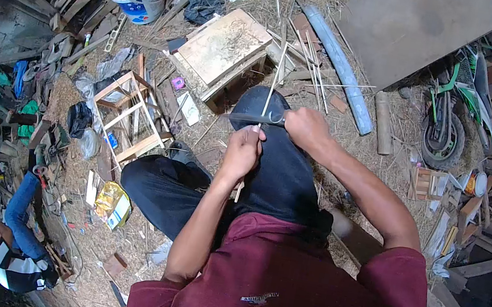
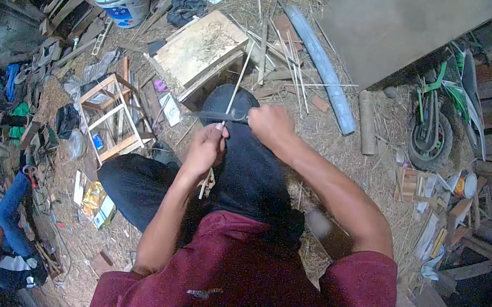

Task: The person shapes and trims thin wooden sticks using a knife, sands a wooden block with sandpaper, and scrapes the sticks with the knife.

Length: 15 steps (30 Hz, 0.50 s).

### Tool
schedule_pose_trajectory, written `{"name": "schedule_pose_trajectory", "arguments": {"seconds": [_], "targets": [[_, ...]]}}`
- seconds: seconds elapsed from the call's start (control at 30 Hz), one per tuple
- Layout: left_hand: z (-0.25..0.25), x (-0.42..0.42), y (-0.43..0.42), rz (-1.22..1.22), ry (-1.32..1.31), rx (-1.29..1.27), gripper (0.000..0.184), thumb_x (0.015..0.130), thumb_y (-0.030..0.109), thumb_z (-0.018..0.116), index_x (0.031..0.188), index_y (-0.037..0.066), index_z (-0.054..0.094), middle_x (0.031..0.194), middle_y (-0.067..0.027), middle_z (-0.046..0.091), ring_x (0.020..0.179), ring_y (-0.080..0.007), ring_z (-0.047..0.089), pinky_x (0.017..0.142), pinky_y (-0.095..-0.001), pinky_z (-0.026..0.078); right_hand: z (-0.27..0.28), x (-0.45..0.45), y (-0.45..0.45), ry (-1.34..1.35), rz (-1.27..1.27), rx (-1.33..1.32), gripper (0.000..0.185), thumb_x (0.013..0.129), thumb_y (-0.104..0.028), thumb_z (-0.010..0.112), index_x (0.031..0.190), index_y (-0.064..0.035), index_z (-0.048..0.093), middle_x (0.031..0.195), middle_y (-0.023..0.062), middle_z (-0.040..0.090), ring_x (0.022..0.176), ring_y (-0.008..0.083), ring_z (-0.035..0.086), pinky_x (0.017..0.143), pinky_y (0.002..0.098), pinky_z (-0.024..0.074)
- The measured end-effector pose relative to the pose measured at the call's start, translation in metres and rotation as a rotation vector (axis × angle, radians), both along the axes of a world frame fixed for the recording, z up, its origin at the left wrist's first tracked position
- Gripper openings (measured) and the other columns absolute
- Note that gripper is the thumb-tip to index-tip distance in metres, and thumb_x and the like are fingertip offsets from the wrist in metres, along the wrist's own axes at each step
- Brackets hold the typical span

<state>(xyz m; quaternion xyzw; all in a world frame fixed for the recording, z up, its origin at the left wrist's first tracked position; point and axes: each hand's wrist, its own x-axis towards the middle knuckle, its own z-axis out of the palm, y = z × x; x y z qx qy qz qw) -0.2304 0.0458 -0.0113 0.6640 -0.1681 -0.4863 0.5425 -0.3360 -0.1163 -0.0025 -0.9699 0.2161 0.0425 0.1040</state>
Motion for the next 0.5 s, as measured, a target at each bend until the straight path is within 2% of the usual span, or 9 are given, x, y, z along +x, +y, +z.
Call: {"name": "schedule_pose_trajectory", "arguments": {"seconds": [0.07,0.3,0.4,0.5], "targets": [[-0.007,-0.005,0.007,0.018,-0.08,-0.041,0.032,0.103,0.032,0.043,0.086,0.007,0.054,0.056,0.0043,0.041,0.043,-0.0063,0.034,0.04,-0.0251,0.026,-0.005,0.002,0.002,-0.002,-0.042,-0.007,0.017,0.079,-0.011,0.056,0.076,-0.002,0.071,0.075,0.0216,0.068,0.07,0.0374,0.07,0.063,0.047,0.0565],[0.012,-0.027,0.071,-0.071,-0.15,-0.013,0.034,0.104,0.032,0.042,0.083,0.008,0.054,0.058,0.0038,0.044,0.05,-0.0043,0.04,0.045,-0.0218,0.029,-0.009,-0.001,-0.011,-0.019,-0.205,-0.019,0.017,0.079,-0.008,0.056,0.076,0.0007,0.07,0.076,0.0233,0.068,0.071,0.0381,0.07,0.062,0.0467,0.0567],[0.025,-0.034,0.107,-0.102,-0.044,0.072,0.032,0.104,0.03,0.043,0.083,0.008,0.054,0.058,0.0037,0.045,0.05,-0.0044,0.039,0.045,-0.0216,0.029,-0.015,-0.002,-0.024,0.041,-0.316,0.01,0.014,0.077,-0.005,0.057,0.077,0.0003,0.07,0.074,0.0265,0.066,0.071,0.0399,0.069,0.065,0.048,0.0559],[0.036,-0.027,0.11,-0.121,0.064,0.151,0.033,0.104,0.027,0.042,0.082,0.006,0.054,0.058,0.0028,0.045,0.051,-0.0053,0.041,0.048,-0.024,0.032,-0.009,-0.009,-0.024,0.036,-0.325,0.037,0.014,0.076,-0.003,0.057,0.078,0.0015,0.07,0.076,0.0279,0.066,0.071,0.0411,0.068,0.066,0.048,0.0561]]}}
